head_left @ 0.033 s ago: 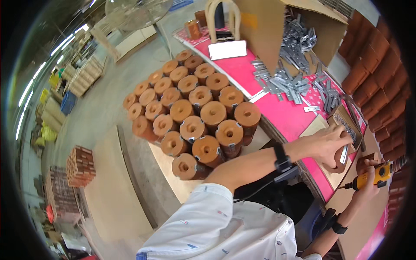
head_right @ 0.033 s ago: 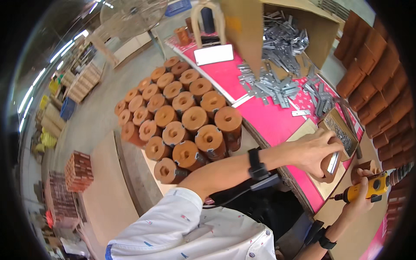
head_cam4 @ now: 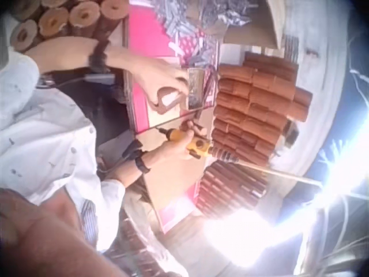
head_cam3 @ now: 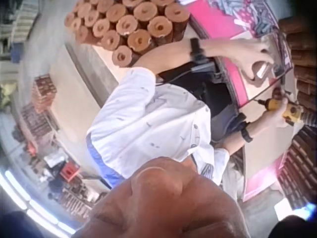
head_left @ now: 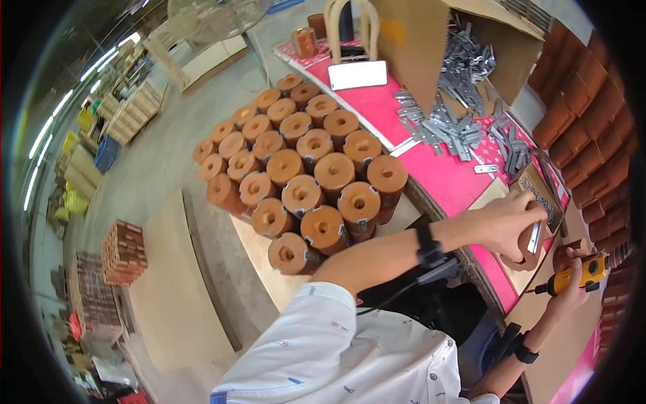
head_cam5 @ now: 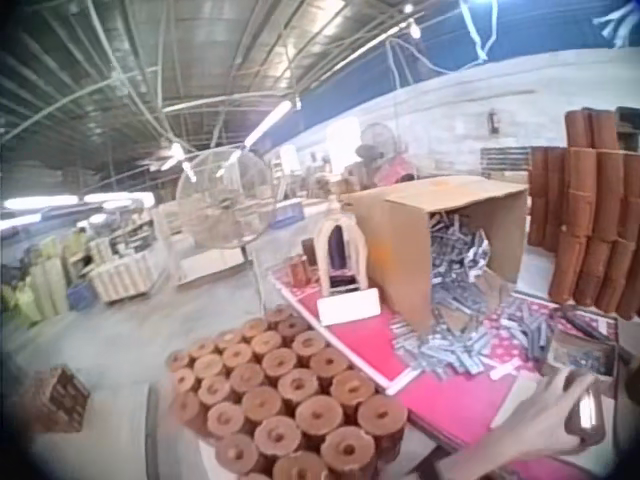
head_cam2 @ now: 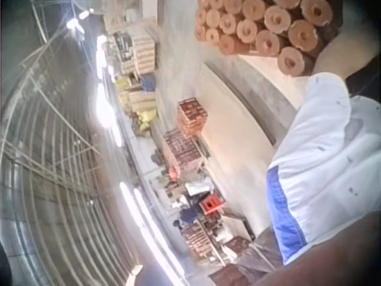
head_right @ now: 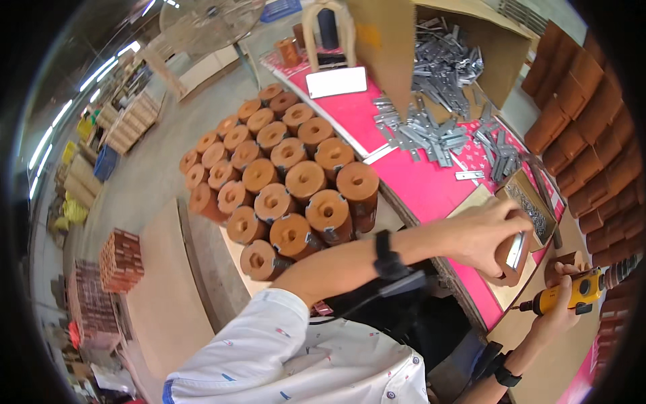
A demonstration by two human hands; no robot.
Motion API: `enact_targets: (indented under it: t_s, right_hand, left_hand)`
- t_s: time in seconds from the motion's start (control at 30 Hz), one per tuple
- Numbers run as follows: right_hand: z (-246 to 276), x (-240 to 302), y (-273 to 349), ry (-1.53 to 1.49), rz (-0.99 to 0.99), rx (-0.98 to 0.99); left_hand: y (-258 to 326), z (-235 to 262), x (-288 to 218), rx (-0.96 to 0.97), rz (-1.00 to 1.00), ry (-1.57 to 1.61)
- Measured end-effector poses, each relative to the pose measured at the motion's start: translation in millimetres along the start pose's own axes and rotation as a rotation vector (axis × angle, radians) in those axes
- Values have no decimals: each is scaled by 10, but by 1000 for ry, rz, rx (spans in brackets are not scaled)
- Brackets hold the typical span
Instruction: Screwing metal brackets onto cylindrical wooden components using an electric screwdriver.
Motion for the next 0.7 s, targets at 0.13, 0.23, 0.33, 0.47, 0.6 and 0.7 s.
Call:
enact_targets:
  t_s: [0.13, 0.23, 0.33, 0.47, 0.6, 0.7]
  right_hand:
    - [-12, -63, -72, -65, 62, 3]
    - [95, -189, -140, -22, 85, -6]
    - [200, -228, -193, -47, -13, 29]
    - [51, -141, -195, 12, 43, 20]
    - [-2, -203, -225, -48, -64, 22]
    - [-45, -171, -202, -64, -55, 36]
  left_hand:
    - [682, 926, -640, -137, 73, 164]
    - [1479, 1613, -1171, -468, 411, 89]
    - [2500, 2039, -1464, -889, 362, 174]
    - [4002, 2139, -1617, -1424, 579, -35]
    - [5012, 1851, -1027, -1544, 937, 248]
    - [5505, 1503, -295, -1563, 1072, 393]
Point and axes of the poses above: each hand's wrist, its own y-axis away from the middle knuckle, its own z-axis out of the back of the hand, x = y × z, the point moved 3 cm from there along -y, towards the middle knuckle, and after that the axes turned 10 degrees about y, right-handed, at the moved point
